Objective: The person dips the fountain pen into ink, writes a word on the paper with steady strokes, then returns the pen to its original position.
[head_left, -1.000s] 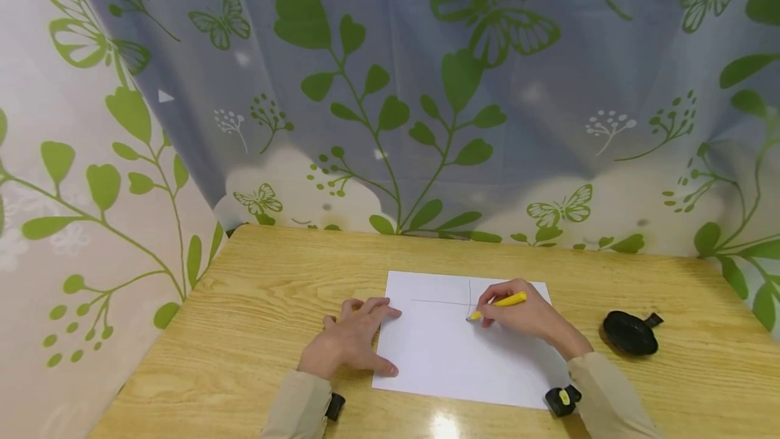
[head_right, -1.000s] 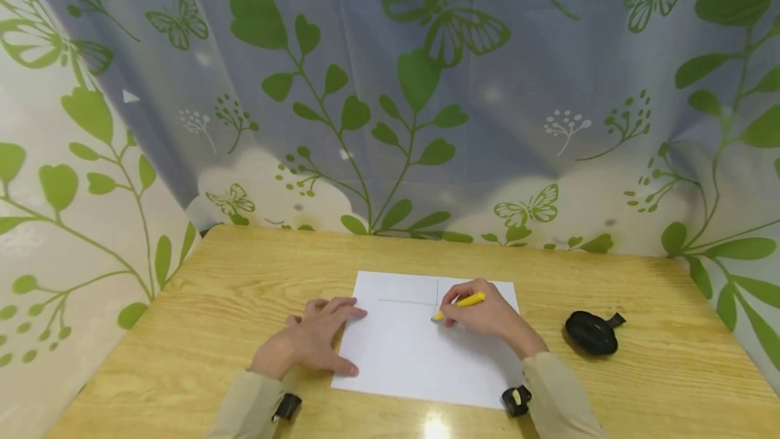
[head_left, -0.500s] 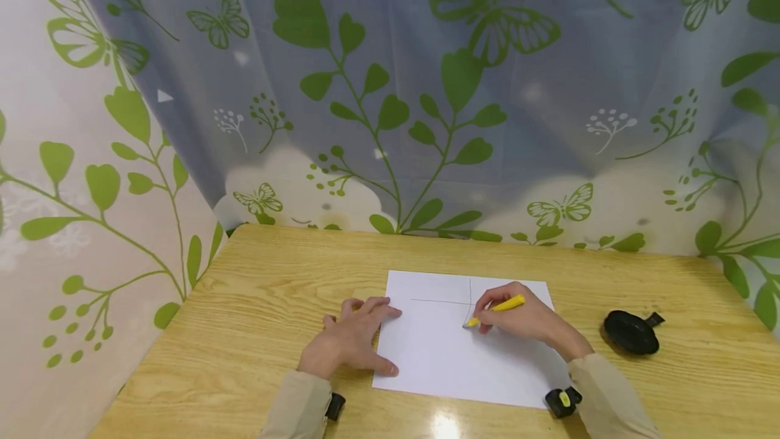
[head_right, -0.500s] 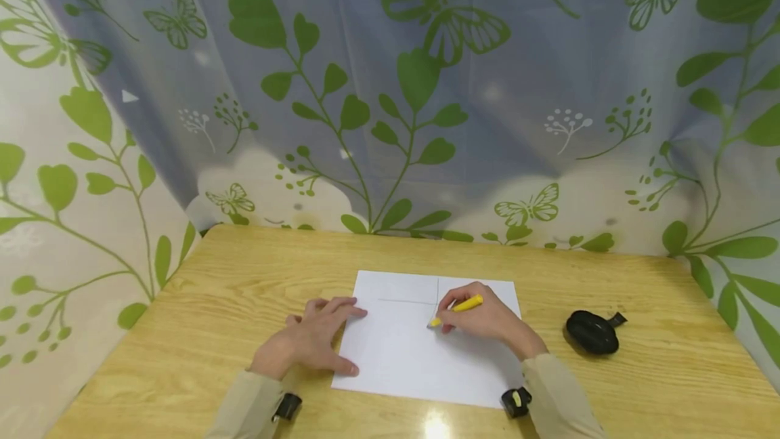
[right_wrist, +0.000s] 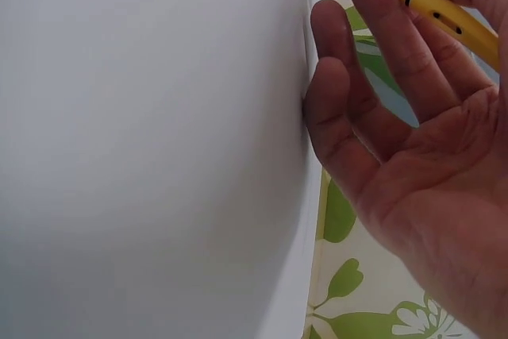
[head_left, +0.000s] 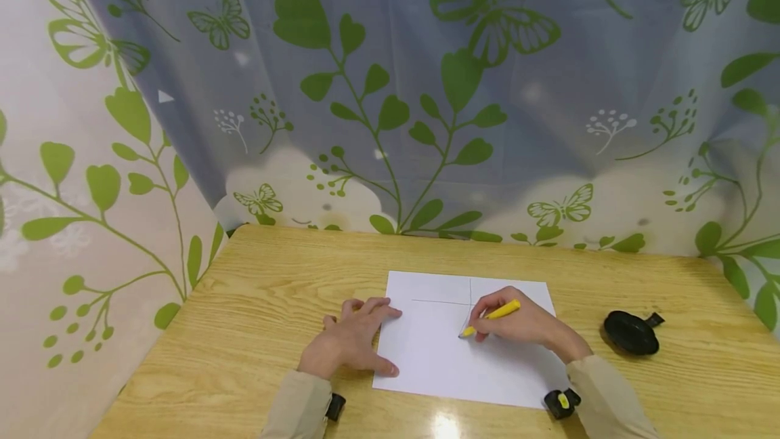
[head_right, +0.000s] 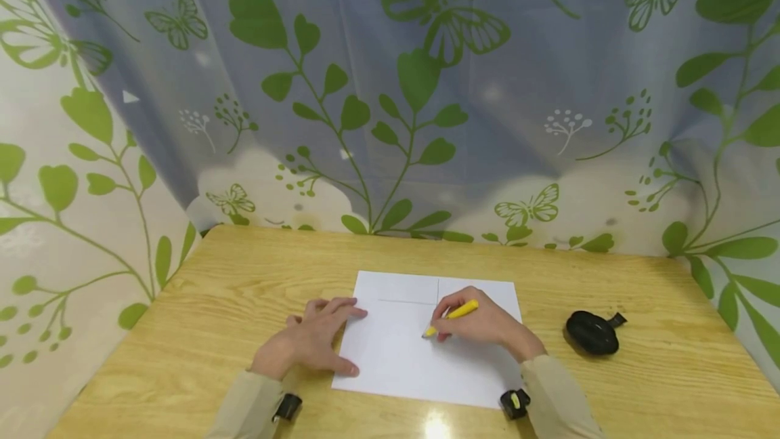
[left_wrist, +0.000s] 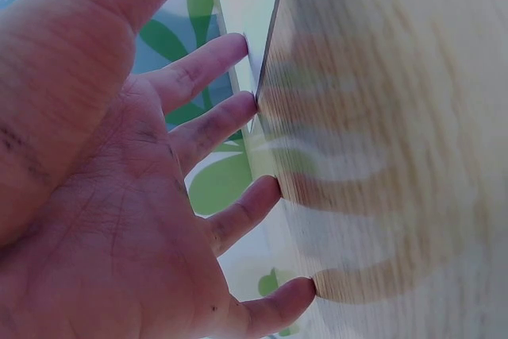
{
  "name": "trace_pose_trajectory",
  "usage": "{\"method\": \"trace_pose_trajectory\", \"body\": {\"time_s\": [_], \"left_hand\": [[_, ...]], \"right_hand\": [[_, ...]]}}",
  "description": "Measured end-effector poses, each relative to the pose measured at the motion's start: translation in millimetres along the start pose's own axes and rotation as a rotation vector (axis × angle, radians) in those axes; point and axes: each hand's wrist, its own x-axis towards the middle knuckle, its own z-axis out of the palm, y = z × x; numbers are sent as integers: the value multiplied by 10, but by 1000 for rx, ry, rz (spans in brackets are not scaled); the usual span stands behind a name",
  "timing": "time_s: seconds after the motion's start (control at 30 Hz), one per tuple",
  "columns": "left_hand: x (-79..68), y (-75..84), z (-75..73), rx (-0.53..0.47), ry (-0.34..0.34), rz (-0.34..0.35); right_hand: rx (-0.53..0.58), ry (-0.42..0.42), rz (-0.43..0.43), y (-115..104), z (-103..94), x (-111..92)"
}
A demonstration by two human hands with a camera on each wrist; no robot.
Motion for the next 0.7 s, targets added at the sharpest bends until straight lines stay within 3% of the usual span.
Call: {"method": "trace_pose_trajectory", "body": {"time_s": [0.7], "left_hand": [[3, 5, -7, 5, 3, 2]], "right_hand": [[44, -105, -72, -11, 80, 22]]}}
